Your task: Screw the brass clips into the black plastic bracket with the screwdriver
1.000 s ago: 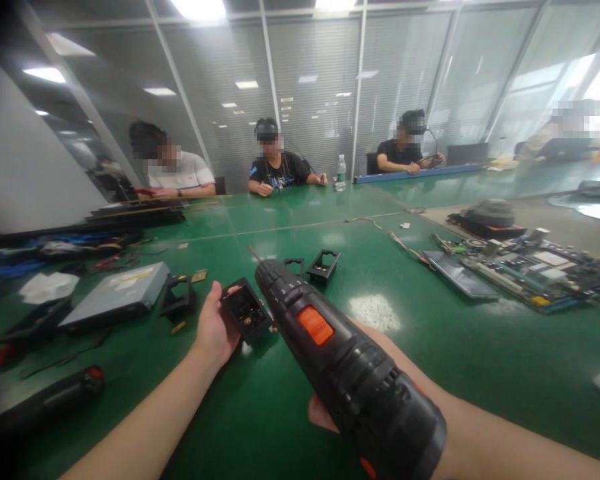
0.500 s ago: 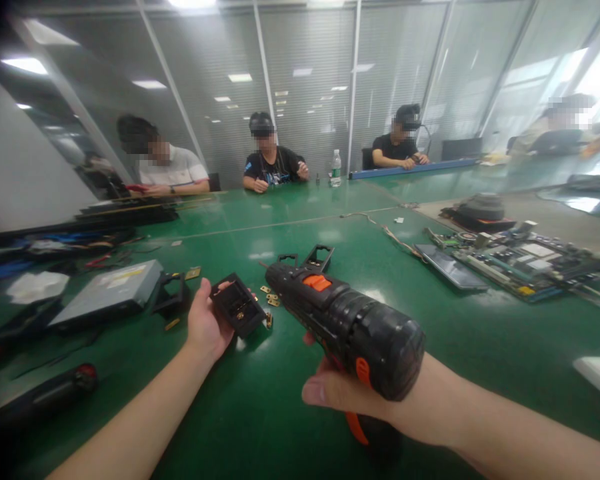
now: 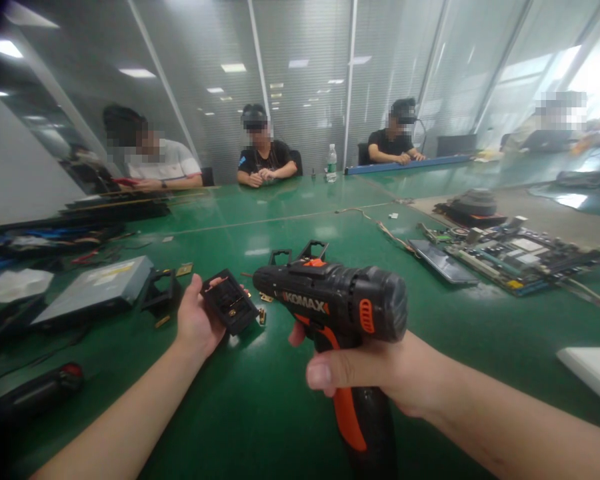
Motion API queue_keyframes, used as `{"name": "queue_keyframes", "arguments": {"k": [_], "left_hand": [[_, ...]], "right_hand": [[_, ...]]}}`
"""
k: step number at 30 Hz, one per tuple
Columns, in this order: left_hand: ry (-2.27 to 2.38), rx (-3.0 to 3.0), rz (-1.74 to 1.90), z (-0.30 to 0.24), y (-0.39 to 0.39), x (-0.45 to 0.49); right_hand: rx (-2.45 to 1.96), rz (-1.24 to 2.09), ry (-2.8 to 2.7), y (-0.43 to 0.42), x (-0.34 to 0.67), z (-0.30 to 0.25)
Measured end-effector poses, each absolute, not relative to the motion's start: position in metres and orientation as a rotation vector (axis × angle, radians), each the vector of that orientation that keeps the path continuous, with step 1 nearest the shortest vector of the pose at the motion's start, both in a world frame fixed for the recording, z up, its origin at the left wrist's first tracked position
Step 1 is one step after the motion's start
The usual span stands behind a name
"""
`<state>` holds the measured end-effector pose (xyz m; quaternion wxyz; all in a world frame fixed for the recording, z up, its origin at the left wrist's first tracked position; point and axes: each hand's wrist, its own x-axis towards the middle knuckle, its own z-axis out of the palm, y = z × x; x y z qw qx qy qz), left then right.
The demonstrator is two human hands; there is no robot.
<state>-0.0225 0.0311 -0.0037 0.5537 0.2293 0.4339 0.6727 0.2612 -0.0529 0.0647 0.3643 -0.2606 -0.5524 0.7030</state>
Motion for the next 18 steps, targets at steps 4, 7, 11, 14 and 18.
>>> {"name": "queue_keyframes", "arguments": {"k": [4, 7, 11, 14, 18], "left_hand": [[1.018, 0.558, 1.578, -0.002, 0.030, -0.021], [1.000, 0.561, 1.572, 0.000, 0.029, -0.020], [1.016, 0.536, 1.598, -0.002, 0.031, -0.021], [1.042, 0.513, 1.612, -0.006, 0.035, -0.023], [1.078, 0.510, 1.635, -0.009, 0.039, -0.024]], "right_hand": [[-0.767, 1.712, -1.499, -0.053, 0.261, 0.059], [-0.967, 1.640, -1.628, -0.054, 0.264, 0.057], [-1.081, 1.629, -1.751, -0.055, 0.266, 0.057], [-1.059, 1.700, -1.771, -0.061, 0.263, 0.056], [-1.046, 1.770, -1.692, -0.073, 0.255, 0.056]]}}
